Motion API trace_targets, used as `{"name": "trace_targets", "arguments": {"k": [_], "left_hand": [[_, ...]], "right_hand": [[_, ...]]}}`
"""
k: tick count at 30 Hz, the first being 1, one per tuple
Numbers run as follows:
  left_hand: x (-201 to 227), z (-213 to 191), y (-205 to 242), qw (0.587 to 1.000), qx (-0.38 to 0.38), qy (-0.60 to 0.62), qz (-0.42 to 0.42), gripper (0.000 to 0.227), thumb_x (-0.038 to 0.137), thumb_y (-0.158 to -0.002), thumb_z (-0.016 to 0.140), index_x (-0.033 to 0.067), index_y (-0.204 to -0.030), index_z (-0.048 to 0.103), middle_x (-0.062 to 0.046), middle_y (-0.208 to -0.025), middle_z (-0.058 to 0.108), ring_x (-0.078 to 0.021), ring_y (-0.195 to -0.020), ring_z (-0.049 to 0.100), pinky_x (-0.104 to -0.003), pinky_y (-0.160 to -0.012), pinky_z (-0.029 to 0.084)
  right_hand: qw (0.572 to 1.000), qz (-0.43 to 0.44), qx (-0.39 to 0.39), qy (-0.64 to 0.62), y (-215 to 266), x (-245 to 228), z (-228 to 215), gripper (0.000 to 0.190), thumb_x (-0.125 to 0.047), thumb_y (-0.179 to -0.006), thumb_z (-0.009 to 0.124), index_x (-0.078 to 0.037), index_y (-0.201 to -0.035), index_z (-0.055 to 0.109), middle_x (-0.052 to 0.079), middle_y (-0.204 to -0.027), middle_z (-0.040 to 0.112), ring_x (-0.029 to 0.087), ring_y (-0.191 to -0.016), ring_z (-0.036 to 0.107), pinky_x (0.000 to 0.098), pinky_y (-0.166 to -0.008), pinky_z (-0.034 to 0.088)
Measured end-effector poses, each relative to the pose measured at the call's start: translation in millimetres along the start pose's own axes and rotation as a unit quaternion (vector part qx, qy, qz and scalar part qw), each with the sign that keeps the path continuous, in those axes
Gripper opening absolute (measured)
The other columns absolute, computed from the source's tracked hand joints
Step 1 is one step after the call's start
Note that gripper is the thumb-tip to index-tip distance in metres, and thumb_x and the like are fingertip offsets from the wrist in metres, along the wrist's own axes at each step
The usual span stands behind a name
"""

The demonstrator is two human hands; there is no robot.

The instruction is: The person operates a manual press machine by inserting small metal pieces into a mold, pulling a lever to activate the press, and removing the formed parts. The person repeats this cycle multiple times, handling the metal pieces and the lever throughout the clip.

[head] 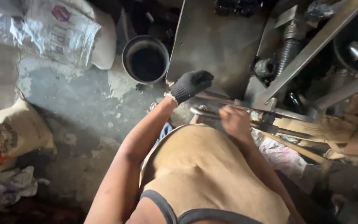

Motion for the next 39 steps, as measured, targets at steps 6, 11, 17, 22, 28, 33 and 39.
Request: {"name": "trace_targets", "arguments": {"k": [6, 11, 17, 22, 28, 33, 39], "left_hand": [[6, -2, 7, 0.983, 0.008, -0.134, 0.128, 0.018, 0.02, -0.089, 0.075, 0.0105, -0.104, 0.075, -0.013, -0.097, 0.076, -0.0318, -0.088, 0.073, -0.039, -0.078, 0.058], [-7, -1, 8, 0.99, -0.018, -0.101, 0.096, 0.019, 0.021, -0.087, 0.073, 0.0123, -0.105, 0.074, -0.011, -0.095, 0.075, -0.0299, -0.085, 0.075, -0.04, -0.076, 0.059], [6, -5, 9, 0.969, -0.022, -0.148, 0.197, 0.018, 0.021, -0.09, 0.074, 0.0128, -0.106, 0.076, -0.012, -0.101, 0.076, -0.0336, -0.091, 0.071, -0.042, -0.08, 0.058], [9, -9, 6, 0.98, -0.088, -0.122, 0.128, 0.024, 0.021, -0.089, 0.074, 0.0088, -0.11, 0.075, -0.013, -0.101, 0.075, -0.0335, -0.09, 0.071, -0.042, -0.08, 0.057], [18, -1, -5, 0.997, -0.066, -0.039, -0.031, 0.028, 0.024, -0.09, 0.075, 0.006, -0.111, 0.074, -0.013, -0.102, 0.078, -0.0283, -0.091, 0.074, -0.037, -0.083, 0.058], [32, 36, -59, 0.994, -0.066, -0.088, -0.026, 0.034, 0.029, -0.091, 0.074, 0.0052, -0.115, 0.073, -0.014, -0.106, 0.078, -0.0257, -0.095, 0.077, -0.036, -0.084, 0.058], [66, 119, -178, 0.992, -0.019, -0.113, 0.052, 0.039, 0.033, -0.088, 0.074, 0.0129, -0.121, 0.072, -0.014, -0.11, 0.077, -0.0301, -0.102, 0.076, -0.041, -0.087, 0.059]], "right_hand": [[0.996, -0.045, -0.046, 0.058, -7, -15, 80, 0.022, -0.029, -0.096, 0.064, -0.01, -0.099, 0.074, 0.012, -0.09, 0.071, 0.035, -0.082, 0.067, 0.049, -0.074, 0.052], [0.992, 0.103, 0.072, -0.007, 66, 86, 37, 0.022, -0.03, -0.099, 0.063, -0.009, -0.1, 0.07, 0.009, -0.083, 0.064, 0.029, -0.073, 0.06, 0.0433, -0.065, 0.047], [0.713, 0.357, 0.511, -0.32, 182, 235, -166, 0.024, -0.031, -0.103, 0.062, -0.007, -0.101, 0.066, 0.005, -0.075, 0.055, 0.022, -0.061, 0.051, 0.0364, -0.054, 0.042], [0.539, 0.2, 0.608, -0.548, 192, 244, -219, 0.027, -0.032, -0.106, 0.061, -0.006, -0.102, 0.062, 0.001, -0.067, 0.047, 0.016, -0.052, 0.043, 0.0307, -0.045, 0.037], [0.507, 0.181, 0.814, -0.217, 197, 172, -302, 0.024, -0.027, -0.104, 0.065, -0.003, -0.103, 0.063, 0.007, -0.076, 0.055, 0.019, -0.059, 0.052, 0.0334, -0.05, 0.044], [0.58, 0.064, 0.795, -0.166, 97, 123, -296, 0.018, -0.018, -0.1, 0.072, -0.001, -0.098, 0.065, 0.013, -0.085, 0.065, 0.021, -0.066, 0.063, 0.0367, -0.055, 0.054], [0.761, 0.211, 0.525, -0.317, -116, 232, -206, 0.032, -0.035, -0.102, 0.068, -0.004, -0.102, 0.076, 0.003, -0.083, 0.069, 0.013, -0.074, 0.067, 0.0315, -0.069, 0.054]]}}
Point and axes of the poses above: each hand's wrist, its own y-axis away from the middle knuckle, its own z-axis out of the palm, x = y × z, the point moved 5 cm from there along -y, towards the middle knuckle
